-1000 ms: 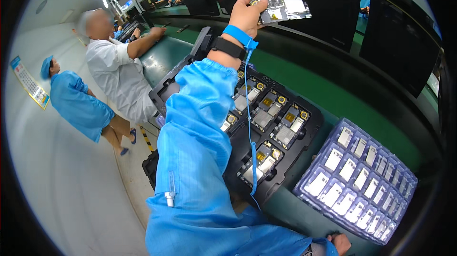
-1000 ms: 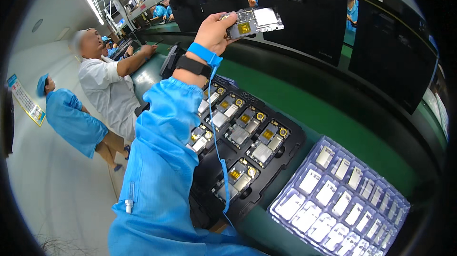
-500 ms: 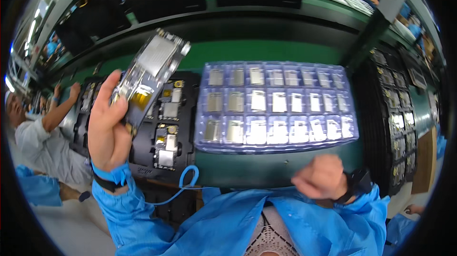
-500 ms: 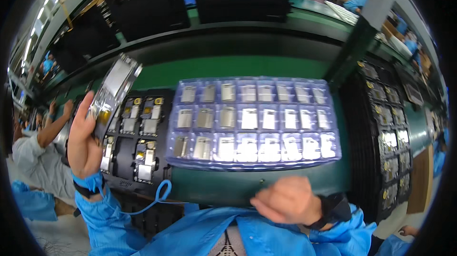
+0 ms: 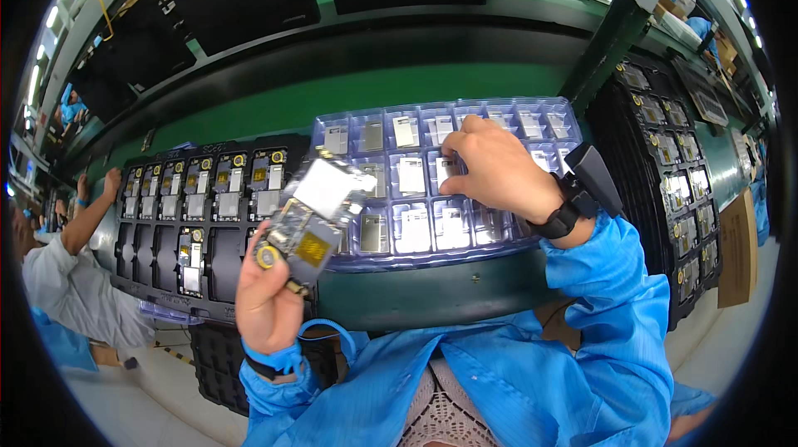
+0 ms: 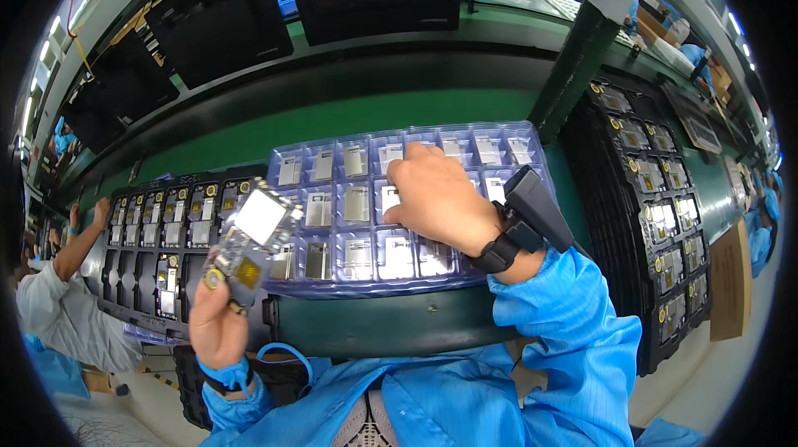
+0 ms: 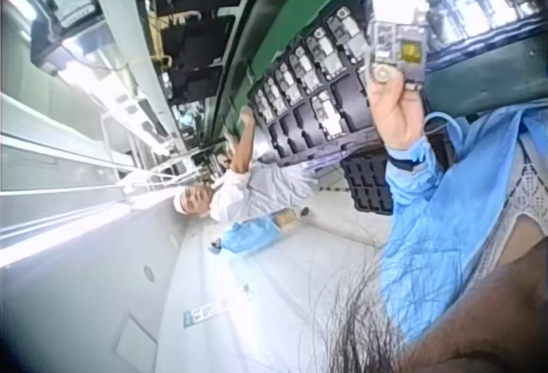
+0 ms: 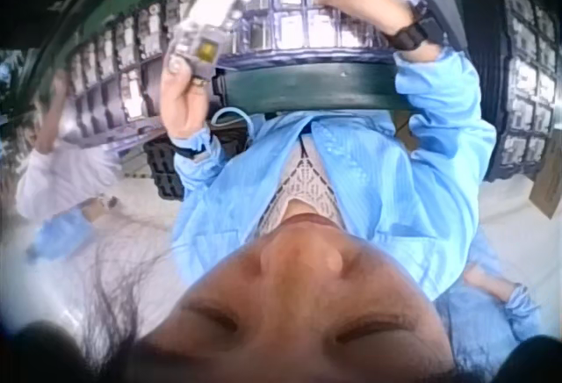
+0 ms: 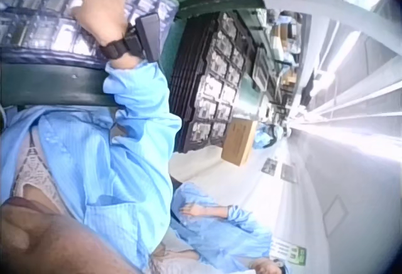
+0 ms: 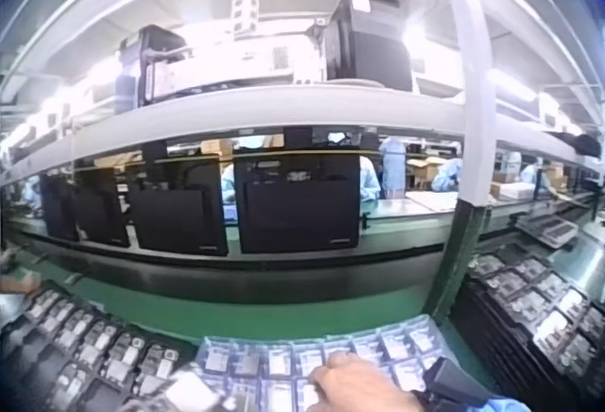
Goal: The recorder is assembling or inspecting circuit boards on an assembly line.
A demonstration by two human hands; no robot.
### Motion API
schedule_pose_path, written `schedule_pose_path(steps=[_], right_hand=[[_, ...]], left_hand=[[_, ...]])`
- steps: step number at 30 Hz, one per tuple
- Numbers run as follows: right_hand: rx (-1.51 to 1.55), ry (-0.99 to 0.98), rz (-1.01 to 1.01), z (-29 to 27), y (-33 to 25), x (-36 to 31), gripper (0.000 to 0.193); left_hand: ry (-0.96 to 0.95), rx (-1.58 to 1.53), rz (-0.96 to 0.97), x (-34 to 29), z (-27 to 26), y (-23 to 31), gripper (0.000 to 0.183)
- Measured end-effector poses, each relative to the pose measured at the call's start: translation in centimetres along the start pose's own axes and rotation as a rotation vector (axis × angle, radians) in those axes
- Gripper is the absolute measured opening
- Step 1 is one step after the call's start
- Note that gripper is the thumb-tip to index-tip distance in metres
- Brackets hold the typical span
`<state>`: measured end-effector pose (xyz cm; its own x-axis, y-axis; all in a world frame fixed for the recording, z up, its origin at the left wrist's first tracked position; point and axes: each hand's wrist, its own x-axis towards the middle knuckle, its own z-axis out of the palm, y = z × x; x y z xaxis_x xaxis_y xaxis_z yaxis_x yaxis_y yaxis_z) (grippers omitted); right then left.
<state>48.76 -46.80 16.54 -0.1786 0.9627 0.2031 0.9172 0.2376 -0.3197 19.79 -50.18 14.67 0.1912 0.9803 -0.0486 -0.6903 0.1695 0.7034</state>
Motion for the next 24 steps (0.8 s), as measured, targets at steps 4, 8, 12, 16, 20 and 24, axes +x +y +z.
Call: schedule_pose_path(steps=[4,8,12,16,20,24], right_hand=[[0.107,0.028,0.006,-0.2,-0.4,-0.2,0.028],[0.49,0.113,0.062,0.5,-0.4,-1.5,0.019],[1.172,0.266,0.194,-2.4,0.2,-3.2,0.008],[1.418,0.171,0.281,-4.1,-1.4,-4.5,0.017],[1.122,-0.003,0.111,-4.4,-1.9,-5.2,0.017],[1.156,0.047,0.226,-3.7,-2.4,-5.7,0.024]], left_hand=[[-0.08,0.023,-0.095,0.9,1.6,-1.5,0.044],[-0.067,0.093,-0.179,1.5,3.6,-2.3,0.042],[-0.144,0.151,-0.201,1.8,4.0,-3.0,0.036],[-0.133,0.152,-0.178,1.9,4.7,-4.4,0.033],[-0.215,0.242,-0.184,2.0,5.9,-5.1,0.035],[-0.238,0.254,-0.179,1.8,6.7,-6.0,0.035]])
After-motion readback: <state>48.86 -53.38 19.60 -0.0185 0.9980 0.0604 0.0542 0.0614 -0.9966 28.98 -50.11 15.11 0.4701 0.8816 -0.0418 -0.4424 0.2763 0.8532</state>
